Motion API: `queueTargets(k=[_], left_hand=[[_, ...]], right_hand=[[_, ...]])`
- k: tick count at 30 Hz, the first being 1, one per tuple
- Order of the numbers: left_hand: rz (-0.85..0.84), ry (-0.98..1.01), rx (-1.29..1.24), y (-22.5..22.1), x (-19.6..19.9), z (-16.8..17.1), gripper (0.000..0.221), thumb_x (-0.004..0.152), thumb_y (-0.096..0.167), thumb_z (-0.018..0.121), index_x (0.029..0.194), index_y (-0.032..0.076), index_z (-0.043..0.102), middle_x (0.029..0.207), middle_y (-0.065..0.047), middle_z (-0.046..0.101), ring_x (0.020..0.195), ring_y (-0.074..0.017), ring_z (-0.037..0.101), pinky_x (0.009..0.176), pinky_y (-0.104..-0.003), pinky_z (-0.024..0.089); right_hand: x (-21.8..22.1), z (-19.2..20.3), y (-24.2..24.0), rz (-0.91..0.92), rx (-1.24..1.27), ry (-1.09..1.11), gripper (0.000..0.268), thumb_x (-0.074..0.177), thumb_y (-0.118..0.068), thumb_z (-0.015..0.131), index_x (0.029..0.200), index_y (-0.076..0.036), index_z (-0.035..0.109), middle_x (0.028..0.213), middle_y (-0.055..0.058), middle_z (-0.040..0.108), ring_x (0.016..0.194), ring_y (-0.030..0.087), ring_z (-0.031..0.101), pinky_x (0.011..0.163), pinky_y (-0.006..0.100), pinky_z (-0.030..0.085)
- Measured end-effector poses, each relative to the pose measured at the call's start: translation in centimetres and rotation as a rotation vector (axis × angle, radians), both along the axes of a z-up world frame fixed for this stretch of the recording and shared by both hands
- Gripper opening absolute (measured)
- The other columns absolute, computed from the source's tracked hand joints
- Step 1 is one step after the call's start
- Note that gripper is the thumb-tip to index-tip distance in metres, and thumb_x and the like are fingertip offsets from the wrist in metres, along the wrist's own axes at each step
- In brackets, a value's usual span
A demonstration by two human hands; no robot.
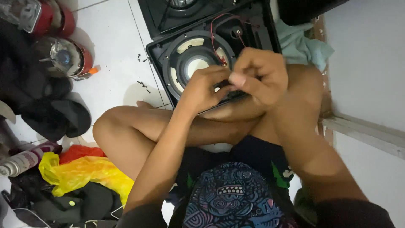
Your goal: Disassembling a portable gas stove by removing screws with a screwdriver and prying the casing apart.
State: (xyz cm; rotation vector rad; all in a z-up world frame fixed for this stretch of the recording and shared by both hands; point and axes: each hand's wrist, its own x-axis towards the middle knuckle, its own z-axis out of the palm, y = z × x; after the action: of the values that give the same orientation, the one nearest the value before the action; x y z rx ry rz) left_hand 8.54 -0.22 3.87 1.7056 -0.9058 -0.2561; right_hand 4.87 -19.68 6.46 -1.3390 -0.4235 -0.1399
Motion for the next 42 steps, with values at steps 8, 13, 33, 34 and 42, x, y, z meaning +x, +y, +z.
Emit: queueTargets(k=[8,13,33,34,42], left_hand=[[0.022,0.038,-0.01,-0.7,-0.8,-2.7,0.019,0.081,0.007,0.085,0.097,0.015,0.079,0.089,-0.004,0.076,0.088,-0.0306,0.074,0.079,-0.039,0.059],[0.057,-0.006,0.117,-0.3,-0.9,-3.0,0.011,0.083,0.007,0.082,0.087,0.016,0.079,0.081,-0.001,0.074,0.081,-0.0305,0.073,0.074,-0.038,0.058],[0.355,0.048,-0.06,-2.3,-7.4,-5.4,0.034,0.084,0.012,0.08,0.117,0.008,0.072,0.113,-0.006,0.072,0.109,-0.0288,0.072,0.098,-0.038,0.057],[0.352,0.06,-0.053,-2.5,-8.2,-5.9,0.034,0.084,0.012,0.08,0.117,0.008,0.072,0.113,-0.006,0.072,0.109,-0.0288,0.072,0.098,-0.038,0.057],[0.066,0.218,-0.228,-0.6,-6.5,-6.8,0.047,0.084,0.026,0.06,0.124,0.0,0.065,0.126,-0.016,0.067,0.096,-0.0276,0.069,0.085,-0.035,0.053]], right_hand=[[-3.3,0.1,5.8,-0.904,-0.28,-0.138,0.008,0.094,0.004,0.067,0.091,0.011,0.067,0.046,-0.002,0.044,0.036,0.003,0.042,0.039,0.018,0.042],[-0.3,1.9,-0.4,0.347,0.166,0.143,0.024,0.094,-0.002,0.068,0.113,0.011,0.061,0.063,0.006,0.067,0.054,0.006,0.065,0.055,0.023,0.05],[-4.1,2.2,4.6,-0.625,-0.125,0.025,0.008,0.098,0.008,0.054,0.099,0.015,0.058,0.045,0.0,0.046,0.038,0.009,0.044,0.043,0.023,0.042],[-4.8,2.0,5.2,-0.628,-0.125,0.038,0.008,0.098,0.008,0.054,0.099,0.015,0.058,0.045,0.0,0.046,0.038,0.009,0.044,0.043,0.023,0.042],[0.7,8.1,1.1,0.529,-0.325,0.086,0.017,0.089,-0.02,0.078,0.088,-0.004,0.073,0.063,0.011,0.066,0.059,0.016,0.067,0.05,0.034,0.046]])
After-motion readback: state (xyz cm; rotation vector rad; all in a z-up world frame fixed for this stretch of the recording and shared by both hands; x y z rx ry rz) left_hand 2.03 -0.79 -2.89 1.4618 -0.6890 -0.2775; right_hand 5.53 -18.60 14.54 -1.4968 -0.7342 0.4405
